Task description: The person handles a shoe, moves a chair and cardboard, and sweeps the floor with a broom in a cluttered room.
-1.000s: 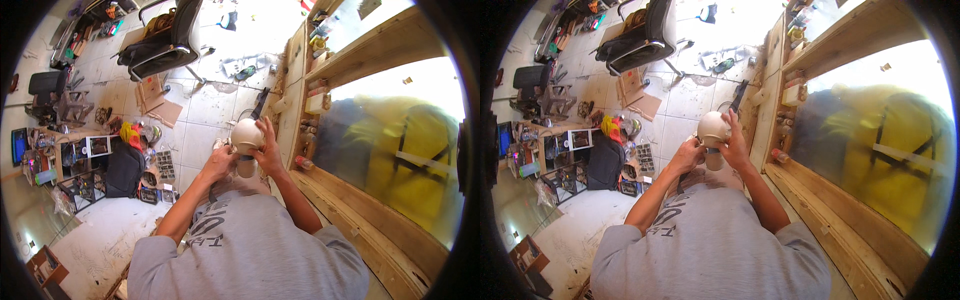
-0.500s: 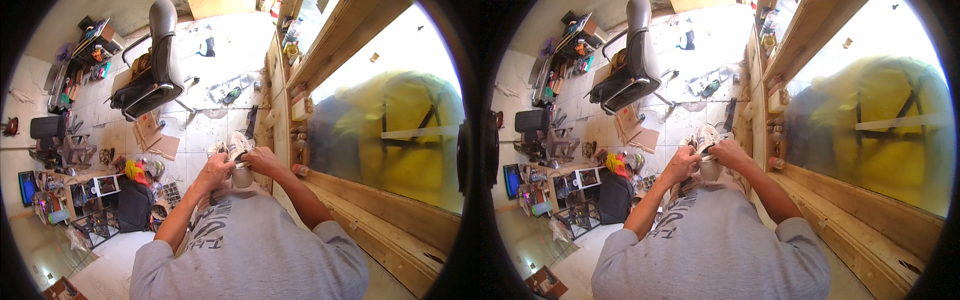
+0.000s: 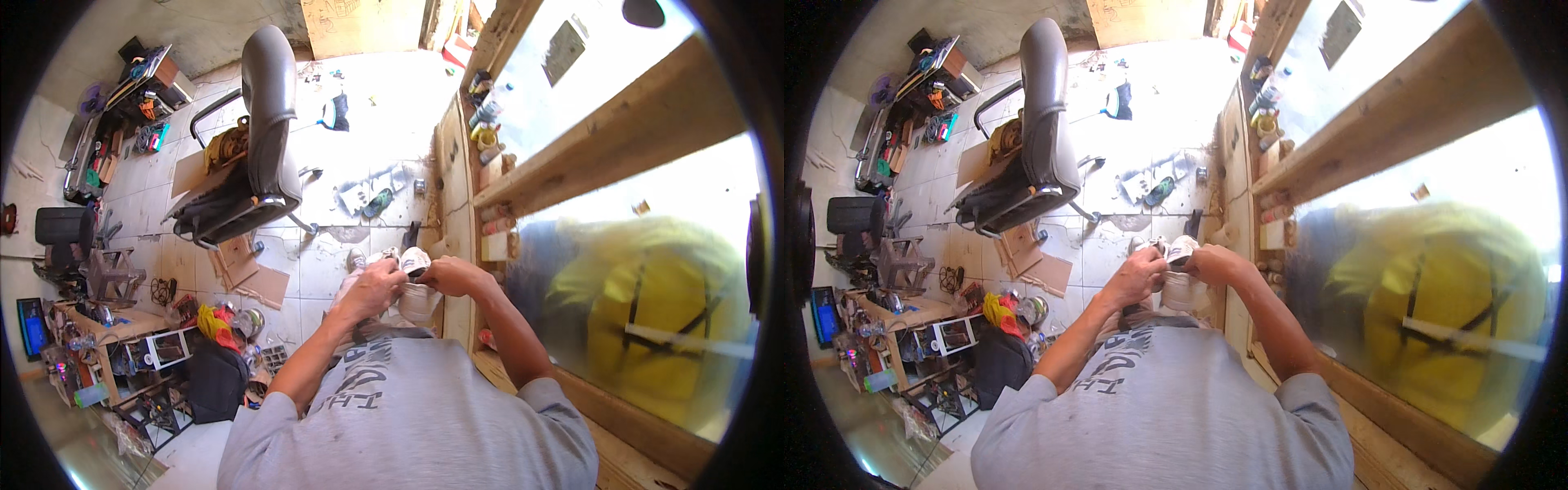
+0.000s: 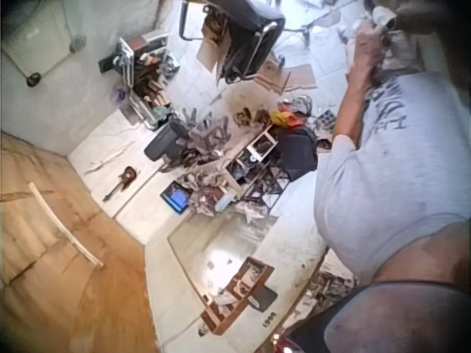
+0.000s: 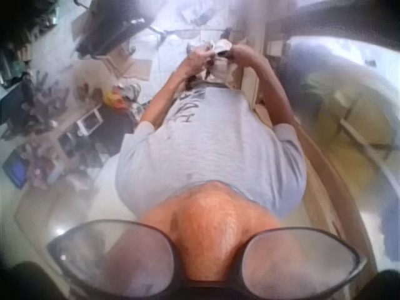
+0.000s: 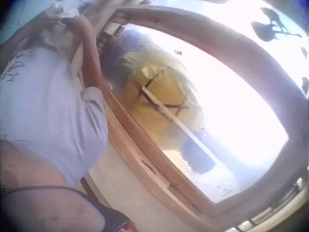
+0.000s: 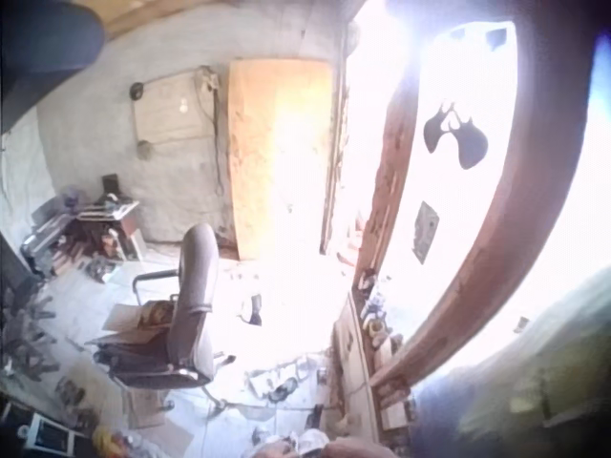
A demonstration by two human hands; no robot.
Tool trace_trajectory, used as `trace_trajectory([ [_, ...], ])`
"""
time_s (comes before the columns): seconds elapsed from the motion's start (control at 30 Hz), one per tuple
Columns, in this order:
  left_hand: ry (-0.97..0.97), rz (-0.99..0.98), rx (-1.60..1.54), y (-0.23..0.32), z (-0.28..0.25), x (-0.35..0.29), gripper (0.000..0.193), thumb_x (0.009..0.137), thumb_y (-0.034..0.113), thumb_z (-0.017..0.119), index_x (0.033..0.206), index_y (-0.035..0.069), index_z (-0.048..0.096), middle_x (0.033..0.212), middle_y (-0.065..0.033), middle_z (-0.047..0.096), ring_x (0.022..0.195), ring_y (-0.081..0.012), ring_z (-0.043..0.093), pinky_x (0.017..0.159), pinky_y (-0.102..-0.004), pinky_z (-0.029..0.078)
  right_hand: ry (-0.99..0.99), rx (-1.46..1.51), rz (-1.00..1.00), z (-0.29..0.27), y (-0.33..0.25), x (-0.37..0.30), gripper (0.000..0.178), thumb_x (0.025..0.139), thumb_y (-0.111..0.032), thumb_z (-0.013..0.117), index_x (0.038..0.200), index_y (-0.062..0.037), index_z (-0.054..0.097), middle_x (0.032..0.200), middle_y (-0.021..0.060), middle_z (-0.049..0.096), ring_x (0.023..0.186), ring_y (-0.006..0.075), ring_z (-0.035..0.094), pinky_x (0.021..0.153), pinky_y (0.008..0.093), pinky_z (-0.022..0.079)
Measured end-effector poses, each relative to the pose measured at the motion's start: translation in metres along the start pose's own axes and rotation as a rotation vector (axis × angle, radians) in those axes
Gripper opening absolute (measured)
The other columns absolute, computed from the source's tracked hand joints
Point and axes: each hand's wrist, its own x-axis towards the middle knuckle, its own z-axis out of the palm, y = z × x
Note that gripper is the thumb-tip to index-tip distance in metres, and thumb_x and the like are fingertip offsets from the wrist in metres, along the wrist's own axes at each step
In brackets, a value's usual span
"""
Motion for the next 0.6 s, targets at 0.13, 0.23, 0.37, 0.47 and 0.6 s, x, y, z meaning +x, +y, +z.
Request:
trace_trajectory([
  [0.13,-0.005,0.083,0.013,-0.032,-0.035,0.044,0.016,0.070,-0.002,0.065,0.083,0.003,0.057,0.084,-0.0122,0.053,0.084,-0.0311,0.055,0.075,-0.0401,0.045,0.215,-0.340,0.146,-0.021,-0.001,0.053,0.011,0.073,-0.008,0.061,0.078,-0.0066,0.071,0.076,0.0169,0.067,0.072,0.0315,0.067,0.063,0.0395,0.053],
  [0.23,0.000,0.074,0.008,-0.052,-0.076,0.076,0.014,0.070,-0.002,0.065,0.081,0.003,0.057,0.083,-0.0123,0.053,0.083,-0.0308,0.055,0.076,-0.0400,0.045,0.351,-0.424,0.220,-0.059,-0.002,0.088,0.011,0.075,-0.014,0.063,0.071,-0.0068,0.070,0.072,0.0173,0.067,0.069,0.0293,0.068,0.059,0.0395,0.054],
  [0.37,0.007,0.038,0.023,-0.086,-0.124,0.126,0.015,0.070,-0.003,0.064,0.081,0.004,0.057,0.083,-0.0113,0.053,0.083,-0.0297,0.054,0.075,-0.0396,0.045,0.441,-0.110,0.246,-0.132,-0.006,0.113,0.013,0.078,-0.016,0.061,0.079,-0.0095,0.073,0.075,0.0154,0.067,0.073,0.0307,0.067,0.065,0.0396,0.053],
  [0.47,0.040,0.012,0.044,-0.108,-0.153,0.157,0.016,0.070,-0.003,0.065,0.082,0.003,0.058,0.082,-0.0109,0.053,0.083,-0.0290,0.054,0.074,-0.0388,0.045,0.470,0.167,0.124,-0.190,-0.007,0.122,0.016,0.076,-0.014,0.061,0.086,-0.0110,0.074,0.077,0.0170,0.067,0.074,0.0330,0.065,0.069,0.0400,0.052],
  [0.6,0.070,0.045,-0.020,-0.136,-0.171,0.221,0.016,0.070,-0.003,0.065,0.083,0.002,0.059,0.085,-0.0115,0.054,0.085,-0.0293,0.054,0.075,-0.0392,0.045,0.445,-0.120,0.155,-0.229,0.044,0.179,0.017,0.071,-0.007,0.061,0.082,-0.0104,0.073,0.077,0.0178,0.067,0.072,0.0319,0.066,0.065,0.0410,0.052],
])
